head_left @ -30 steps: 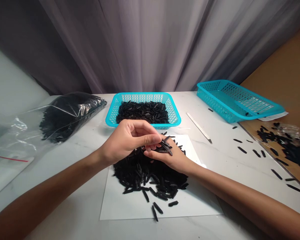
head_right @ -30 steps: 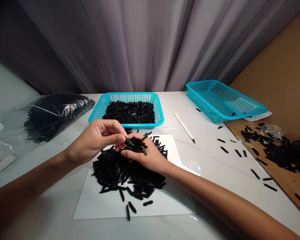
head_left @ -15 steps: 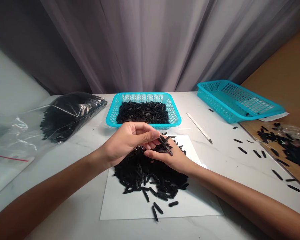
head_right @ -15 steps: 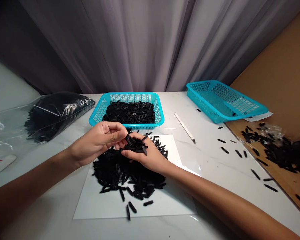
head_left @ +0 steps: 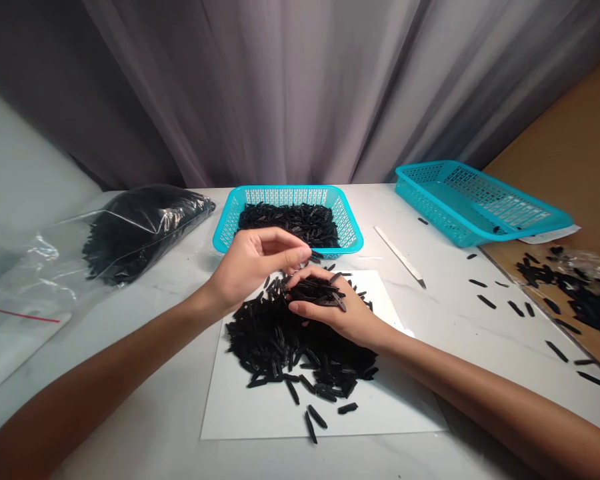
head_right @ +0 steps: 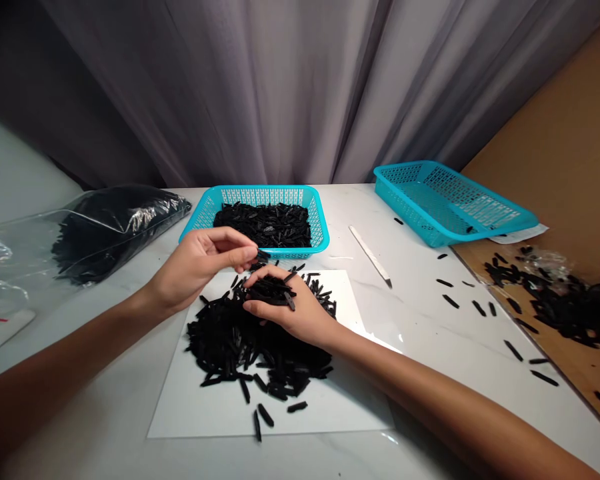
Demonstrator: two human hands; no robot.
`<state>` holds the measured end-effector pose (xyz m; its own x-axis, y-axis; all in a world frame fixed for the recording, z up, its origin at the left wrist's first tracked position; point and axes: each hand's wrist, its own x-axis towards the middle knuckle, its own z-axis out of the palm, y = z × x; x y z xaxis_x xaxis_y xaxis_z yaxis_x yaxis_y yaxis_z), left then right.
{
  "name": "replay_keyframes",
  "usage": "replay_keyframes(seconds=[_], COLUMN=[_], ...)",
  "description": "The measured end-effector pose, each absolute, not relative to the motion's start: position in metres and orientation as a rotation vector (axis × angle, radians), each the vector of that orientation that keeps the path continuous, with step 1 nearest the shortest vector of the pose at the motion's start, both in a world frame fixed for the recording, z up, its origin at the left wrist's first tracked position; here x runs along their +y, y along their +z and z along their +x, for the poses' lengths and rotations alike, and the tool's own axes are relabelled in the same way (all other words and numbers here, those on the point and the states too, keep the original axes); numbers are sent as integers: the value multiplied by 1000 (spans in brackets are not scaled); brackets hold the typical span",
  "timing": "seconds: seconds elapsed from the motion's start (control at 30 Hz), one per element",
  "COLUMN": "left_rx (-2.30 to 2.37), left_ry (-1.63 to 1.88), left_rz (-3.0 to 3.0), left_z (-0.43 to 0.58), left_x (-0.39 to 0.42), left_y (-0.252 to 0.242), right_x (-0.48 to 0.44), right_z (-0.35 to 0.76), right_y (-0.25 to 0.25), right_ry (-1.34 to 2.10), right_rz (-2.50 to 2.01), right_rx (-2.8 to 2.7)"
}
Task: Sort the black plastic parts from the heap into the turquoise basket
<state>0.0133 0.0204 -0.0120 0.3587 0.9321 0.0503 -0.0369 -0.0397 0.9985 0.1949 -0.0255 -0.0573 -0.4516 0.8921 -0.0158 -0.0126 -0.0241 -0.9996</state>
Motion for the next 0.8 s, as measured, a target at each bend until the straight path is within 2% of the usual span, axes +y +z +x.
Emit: replay_keyframes(seconds=[0.17,0.8], left_rx=[1162,922], left_ry=[1216,1093], left_rz=[1444,1450], left_z=[1,4], left_x=[57,8], left_y=[-26,11], right_x=[-25,-25], right_z=[195,195], right_y=[-57,-54], right_ry=[1618,1577], right_rz=[-966,-981], right_rx=[-1491,-1536])
